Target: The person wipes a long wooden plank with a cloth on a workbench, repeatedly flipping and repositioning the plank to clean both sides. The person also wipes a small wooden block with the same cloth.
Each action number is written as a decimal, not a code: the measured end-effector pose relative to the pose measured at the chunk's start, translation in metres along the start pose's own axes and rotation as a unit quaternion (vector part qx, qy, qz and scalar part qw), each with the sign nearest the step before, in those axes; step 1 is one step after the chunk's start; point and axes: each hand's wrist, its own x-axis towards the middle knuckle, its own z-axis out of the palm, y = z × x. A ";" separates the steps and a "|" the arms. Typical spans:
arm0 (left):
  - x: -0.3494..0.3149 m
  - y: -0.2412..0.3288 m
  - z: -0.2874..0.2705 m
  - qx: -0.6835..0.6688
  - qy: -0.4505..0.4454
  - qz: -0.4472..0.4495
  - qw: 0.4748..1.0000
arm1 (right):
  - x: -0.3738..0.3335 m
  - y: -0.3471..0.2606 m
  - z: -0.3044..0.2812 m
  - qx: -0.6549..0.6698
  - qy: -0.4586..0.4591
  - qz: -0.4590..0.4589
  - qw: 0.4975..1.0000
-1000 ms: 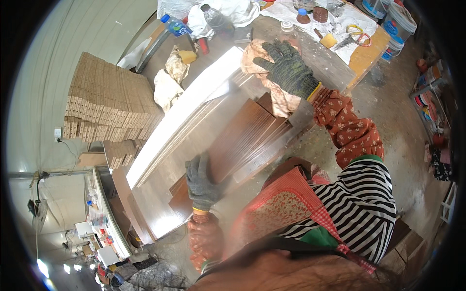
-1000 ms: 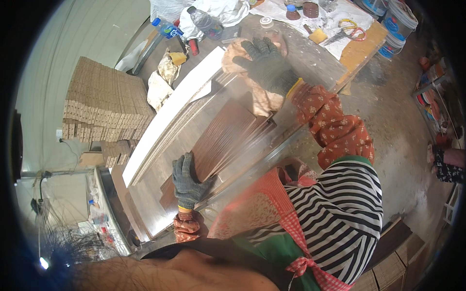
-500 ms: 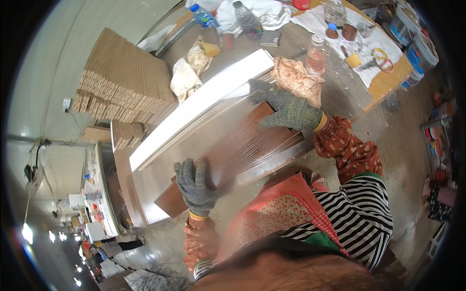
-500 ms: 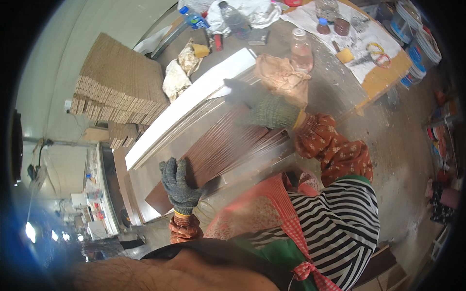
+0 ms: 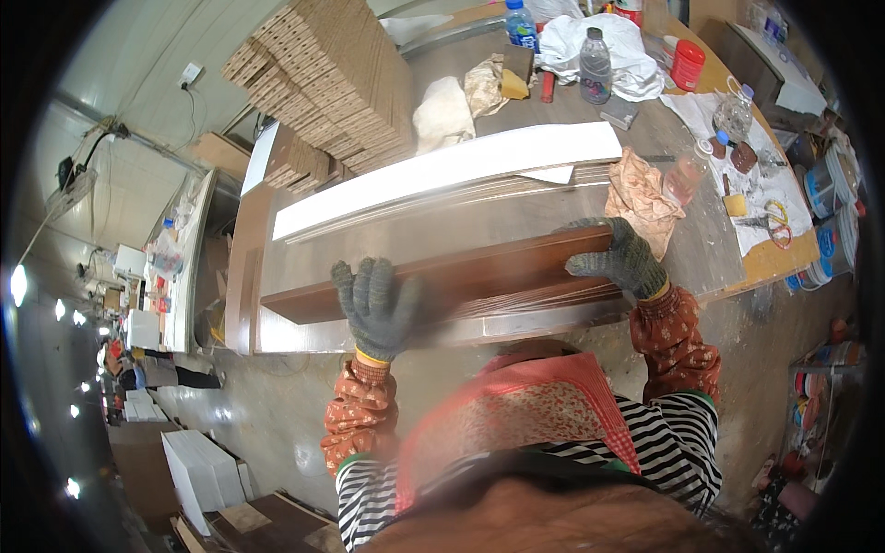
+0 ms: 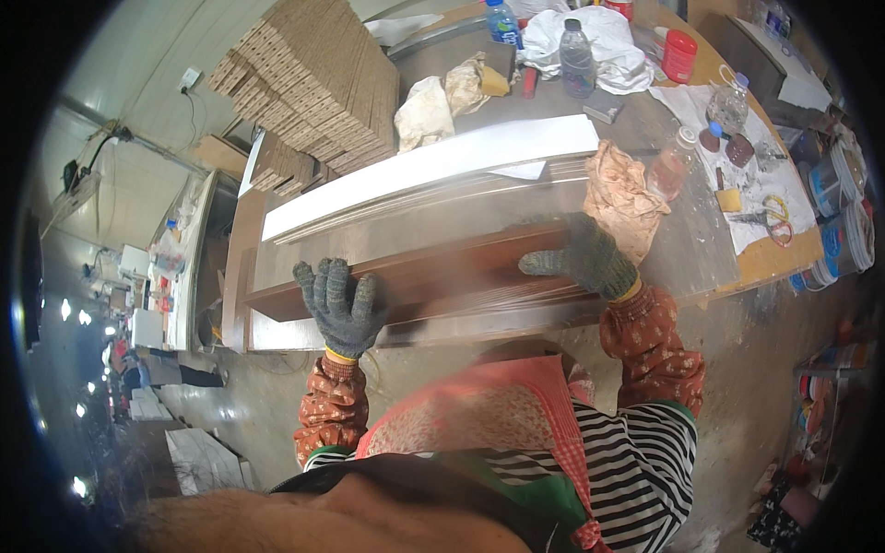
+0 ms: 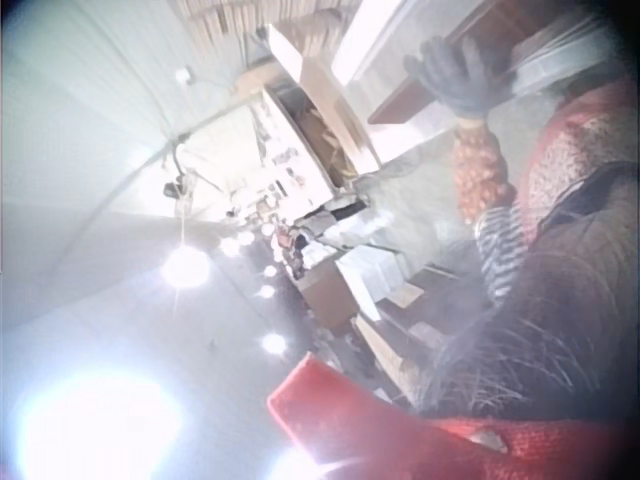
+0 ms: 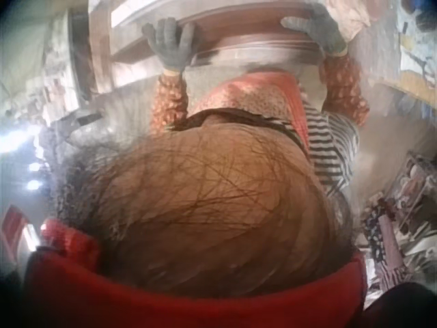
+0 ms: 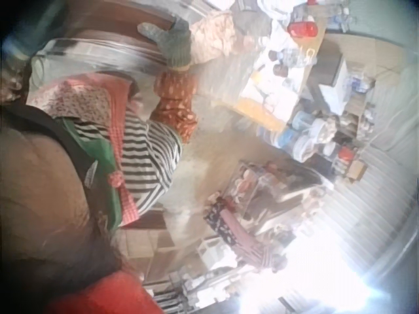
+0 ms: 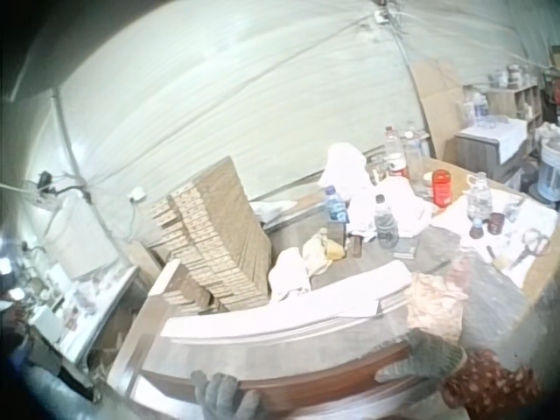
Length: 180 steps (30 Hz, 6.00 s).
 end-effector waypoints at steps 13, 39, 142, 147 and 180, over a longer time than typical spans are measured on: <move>-0.001 -0.025 -0.014 -0.032 0.038 -0.156 0.987 | -0.005 -0.038 0.057 0.178 0.104 0.059 0.977; -0.102 0.005 -0.058 -0.572 0.090 -0.549 0.603 | 0.062 -0.054 0.165 -0.203 0.171 -0.360 0.894; -0.087 -0.081 -0.044 -0.529 0.424 -0.479 0.558 | 0.057 -0.108 0.191 -0.413 0.050 -0.317 0.852; -0.103 -0.083 -0.056 -0.527 0.422 -0.477 0.562 | 0.059 -0.128 0.232 -0.382 0.078 -0.419 0.820; -0.117 -0.085 -0.046 -0.482 0.373 -0.512 0.605 | 0.048 -0.100 0.166 -0.481 0.141 -0.285 0.817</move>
